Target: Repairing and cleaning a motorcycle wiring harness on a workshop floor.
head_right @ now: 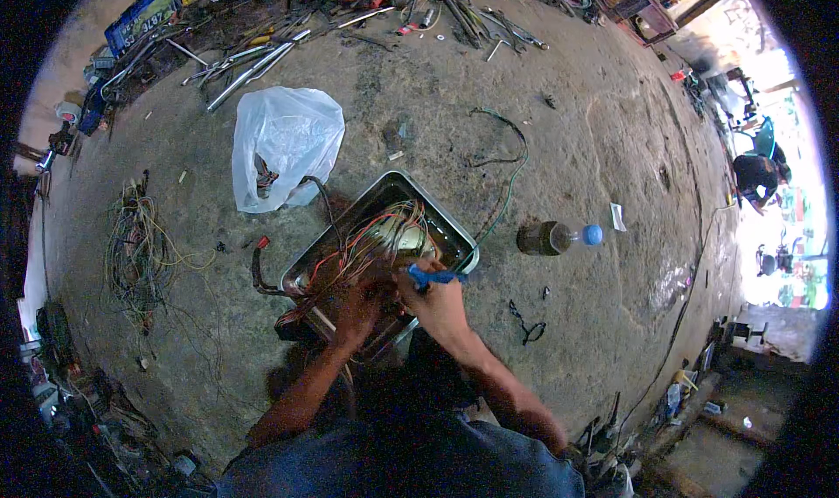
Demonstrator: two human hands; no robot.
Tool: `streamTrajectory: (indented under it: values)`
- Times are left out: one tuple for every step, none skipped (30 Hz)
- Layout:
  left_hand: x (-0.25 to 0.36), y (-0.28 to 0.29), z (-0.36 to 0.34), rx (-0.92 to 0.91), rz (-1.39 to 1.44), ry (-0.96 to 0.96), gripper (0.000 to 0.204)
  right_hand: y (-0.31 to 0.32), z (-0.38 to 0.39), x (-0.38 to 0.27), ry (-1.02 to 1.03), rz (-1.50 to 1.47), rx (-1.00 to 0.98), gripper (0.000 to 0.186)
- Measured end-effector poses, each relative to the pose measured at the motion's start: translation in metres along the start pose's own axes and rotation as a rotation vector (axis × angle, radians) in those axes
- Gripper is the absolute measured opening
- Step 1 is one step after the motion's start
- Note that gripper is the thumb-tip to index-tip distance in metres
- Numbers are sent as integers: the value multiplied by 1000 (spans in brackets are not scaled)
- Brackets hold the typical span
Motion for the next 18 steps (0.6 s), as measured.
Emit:
streamTrajectory:
  values:
    - [8, -4, 3, -30, -82, -139, 19, -2, -3, 5, 10, 58, -7, 20]
    - [1, -3, 3, -34, -84, -140, 19, 1, -6, 9, -8, 106, 66, 20]
    - [-12, 1, 3, -32, -101, -104, 18, 1, -8, 1, -5, 102, 64, 20]
    - [-15, 1, 3, -33, -119, -67, 17, 6, -11, -11, -10, 88, 85, 20]
    - [-14, 2, 5, -30, -121, -69, 17, 9, -14, -19, -15, 74, 105, 20]
    - [-8, 3, 11, 3, -104, -51, 17, 4, -10, -29, 91, 60, 109, 22]
    - [-3, 1, 12, 20, -82, -35, 17, 1, -2, -30, 94, 65, 110, 22]
    - [-10, 6, 7, 16, -80, -39, 17, -9, 10, -27, 66, 69, 53, 23]
    - [-2, 16, 5, 131, -300, -186, 17, -19, 17, -27, 42, 65, -9, 23]
    - [4, 22, 8, 247, -521, -330, 18, -17, 23, -34, 11, -18, -27, 23]
    - [0, 28, 7, 256, -521, -332, 18, -17, 25, -33, 16, -24, -32, 23]
    - [11, 16, 6, 194, -392, -172, 21, -10, 35, -16, -198, -147, 41, 22]
    - [13, 10, 6, 142, -266, -16, 25, -11, 46, -1, -406, -278, 113, 21]
    - [7, 11, -1, 138, -267, -14, 25, -4, 40, -6, -265, -167, 187, 19]
    - [-4, 22, -13, 216, -290, -5, 30, -6, 39, -5, -262, -169, 189, 19]
    - [-7, 28, -20, 293, -311, 5, 35, -11, 34, -12, -118, -97, 106, 18]
    - [-9, 30, -26, 292, -313, 2, 35, -15, 31, -21, 27, -24, 23, 16]
    - [-6, 29, -30, 287, -265, -25, 36, -14, 28, -18, 29, -24, 23, 16]
Point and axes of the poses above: each hand's wrist, its own z-axis away from the middle knuckle, its own y-axis out of the back of the hand, x = y × z, the point moved 7 cm from there along -z, towards the middle knuckle, and after that the axes turned 13 degrees about y, right-handed, at the moved point
